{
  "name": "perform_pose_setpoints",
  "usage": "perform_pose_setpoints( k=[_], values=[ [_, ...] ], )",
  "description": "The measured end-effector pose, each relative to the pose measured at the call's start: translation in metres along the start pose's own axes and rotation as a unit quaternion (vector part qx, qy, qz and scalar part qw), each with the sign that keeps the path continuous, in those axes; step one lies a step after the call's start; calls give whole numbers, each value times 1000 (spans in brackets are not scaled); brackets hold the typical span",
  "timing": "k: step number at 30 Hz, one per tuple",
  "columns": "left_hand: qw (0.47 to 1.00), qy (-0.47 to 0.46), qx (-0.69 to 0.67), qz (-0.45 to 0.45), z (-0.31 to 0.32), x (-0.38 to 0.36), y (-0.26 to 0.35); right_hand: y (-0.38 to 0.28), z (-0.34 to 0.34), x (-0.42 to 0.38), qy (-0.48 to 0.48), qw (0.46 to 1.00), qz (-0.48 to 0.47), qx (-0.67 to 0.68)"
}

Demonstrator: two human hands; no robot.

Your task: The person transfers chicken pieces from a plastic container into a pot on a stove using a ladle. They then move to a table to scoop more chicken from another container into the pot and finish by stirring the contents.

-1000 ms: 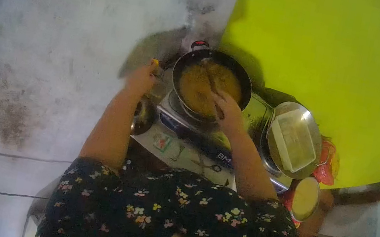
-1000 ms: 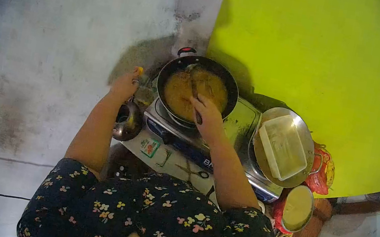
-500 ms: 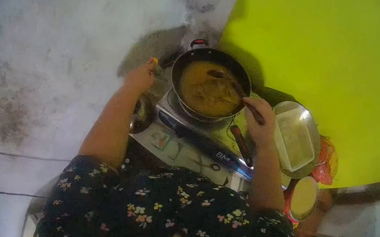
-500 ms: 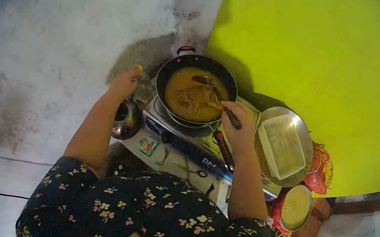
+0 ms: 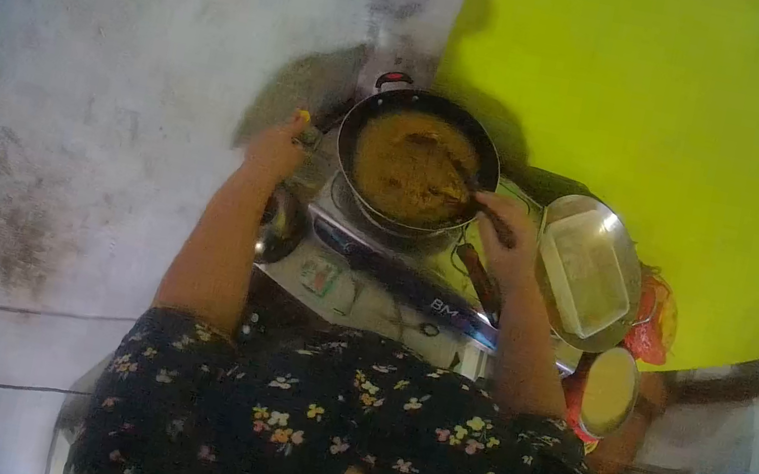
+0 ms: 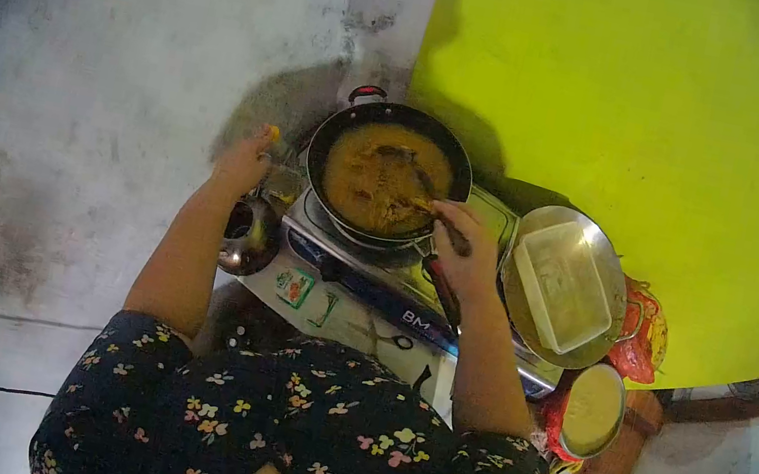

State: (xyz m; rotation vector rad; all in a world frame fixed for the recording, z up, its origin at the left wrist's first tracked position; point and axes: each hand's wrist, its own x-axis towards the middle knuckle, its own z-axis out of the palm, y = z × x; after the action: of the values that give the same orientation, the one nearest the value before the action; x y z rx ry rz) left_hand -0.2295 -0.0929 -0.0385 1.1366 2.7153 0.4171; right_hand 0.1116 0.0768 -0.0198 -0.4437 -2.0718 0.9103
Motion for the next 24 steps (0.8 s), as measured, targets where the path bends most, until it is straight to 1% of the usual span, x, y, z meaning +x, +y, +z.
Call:
perform_pose_setpoints(
  k=[2, 3, 4, 5, 7, 8, 11, 13, 14, 16, 17, 19, 20, 22, 23, 24],
  values=[
    [999, 24, 5, 21, 2, -1, -1, 0, -16, 3, 10, 1000, 3, 5],
    [999, 27, 15, 17, 3, 0, -2, 2, -23, 5, 16, 1000, 5, 8],
    [999, 30, 25, 13, 7, 3, -5, 8, -28, 9, 28, 998, -14, 59],
    [999, 33, 36, 10, 12, 6, -8, 12, -30, 7, 26, 996, 0, 81],
    [999, 28, 12, 31, 24, 19, -23, 18, -33, 5, 21, 991, 26, 127],
    [999, 25, 0, 41, 31, 25, -30, 19, -31, 4, 16, 993, 24, 111],
    [998, 54, -8, 29, 24, 14, -19, 13, -18, 1, 7, 997, 25, 72],
    [999, 40, -22, 12, 8, 4, -5, 4, -8, -1, 15, 998, 38, 55],
    [999, 33, -29, 2, 4, 1, -1, 1, -9, -2, 21, 996, 43, 75],
    [998, 43, -42, 27, 13, 9, -12, -2, -10, -2, 30, 992, 51, 114],
    [997, 48, -49, 39, 19, 13, -19, 1, -13, -2, 34, 993, 39, 110],
    [999, 33, -27, 22, 13, 8, -12, 7, -27, 0, 40, 994, 14, 100],
    [999, 26, -16, 14, 10, 7, -10, 9, -31, 0, 43, 989, 30, 138],
    [998, 49, -21, 27, 17, 10, -15, 6, -36, 0, 48, 974, 61, 214],
    [997, 60, -24, 34, 20, 12, -18, 4, -36, -1, 47, 972, 76, 215],
    [999, 41, -16, 13, 15, 9, -13, 3, -34, -4, 47, 971, 91, 217]
  ],
)
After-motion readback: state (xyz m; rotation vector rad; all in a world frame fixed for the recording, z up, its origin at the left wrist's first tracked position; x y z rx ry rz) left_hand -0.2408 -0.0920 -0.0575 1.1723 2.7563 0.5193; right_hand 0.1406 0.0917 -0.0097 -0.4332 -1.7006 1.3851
